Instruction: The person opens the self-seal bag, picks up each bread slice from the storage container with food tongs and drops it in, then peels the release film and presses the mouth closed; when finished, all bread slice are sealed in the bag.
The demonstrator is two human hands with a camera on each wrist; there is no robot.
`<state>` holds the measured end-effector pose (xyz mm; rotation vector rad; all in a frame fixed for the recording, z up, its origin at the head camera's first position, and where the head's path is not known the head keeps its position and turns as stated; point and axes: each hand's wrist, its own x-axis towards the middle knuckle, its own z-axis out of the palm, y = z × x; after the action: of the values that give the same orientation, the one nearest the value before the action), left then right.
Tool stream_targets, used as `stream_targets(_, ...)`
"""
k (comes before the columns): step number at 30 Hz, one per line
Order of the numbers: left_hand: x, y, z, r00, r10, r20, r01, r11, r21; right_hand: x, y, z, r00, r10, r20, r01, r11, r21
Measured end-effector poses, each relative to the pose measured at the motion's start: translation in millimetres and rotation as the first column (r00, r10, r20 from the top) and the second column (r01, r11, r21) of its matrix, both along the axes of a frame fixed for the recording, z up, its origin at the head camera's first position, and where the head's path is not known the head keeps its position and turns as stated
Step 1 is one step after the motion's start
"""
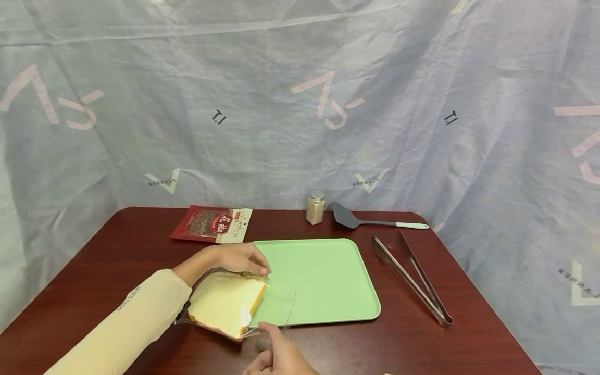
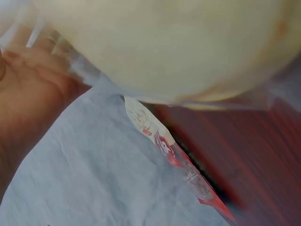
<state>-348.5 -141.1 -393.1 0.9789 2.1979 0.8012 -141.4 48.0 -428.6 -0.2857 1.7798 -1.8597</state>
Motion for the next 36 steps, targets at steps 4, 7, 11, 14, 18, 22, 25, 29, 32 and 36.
stream_targets(4,-0.1,5.9,-3.6,0.999,0.040,0.019,-0.039,0.998,-0.052,3.6,-0.3,-4.5,0.997,-0.067,0.037,0.068,0.997,-0.023)
stream_targets(7,-0.3,5.7,-5.0,0.998,0.054,0.032,-0.051,0.996,-0.078,2.0,-0.9,-8.9,0.995,-0.061,0.081,0.059,0.998,0.025)
stream_targets(11,0.7,1.7,-6.8,0.998,0.048,0.047,-0.046,0.997,-0.058,0.1,-7.7,-12.3,1.000,-0.014,0.005,0.014,1.000,0.015)
stream_targets(14,2.0,-2.0,-7.3,0.999,0.011,0.037,-0.011,1.000,-0.002,0.6,-13.5,-11.9,0.997,-0.008,-0.070,0.002,0.997,-0.081)
stream_targets(18,2.6,-9.8,-4.9,1.000,-0.010,0.008,0.009,0.996,0.091,-1.2,-16.2,-10.6,0.995,-0.007,-0.099,-0.007,0.990,-0.139)
stream_targets(22,5.5,-19.8,4.3,0.999,0.040,-0.009,-0.037,0.981,0.189,-6.0,-9.9,-5.5,0.986,-0.042,-0.159,0.035,0.998,-0.047)
stream_targets(25,12.4,-26.2,14.6,0.993,0.118,-0.017,-0.109,0.955,0.277,-9.6,5.8,3.4,0.963,-0.074,-0.260,0.094,0.993,0.065)
stream_targets(29,29.0,-29.1,28.0,0.961,0.277,0.008,-0.251,0.861,0.442,-16.9,37.4,16.6,0.765,-0.071,-0.641,0.261,0.943,0.208)
stream_targets(32,46.0,-25.2,36.3,0.908,0.411,0.084,-0.379,0.719,0.582,-25.4,59.0,29.1,0.449,-0.067,-0.891,0.491,0.851,0.184)
stream_targets(36,72.9,-8.6,47.6,0.821,0.527,0.217,-0.490,0.458,0.741,-40.2,83.3,57.5,0.138,-0.113,-0.984,0.618,0.786,-0.004)
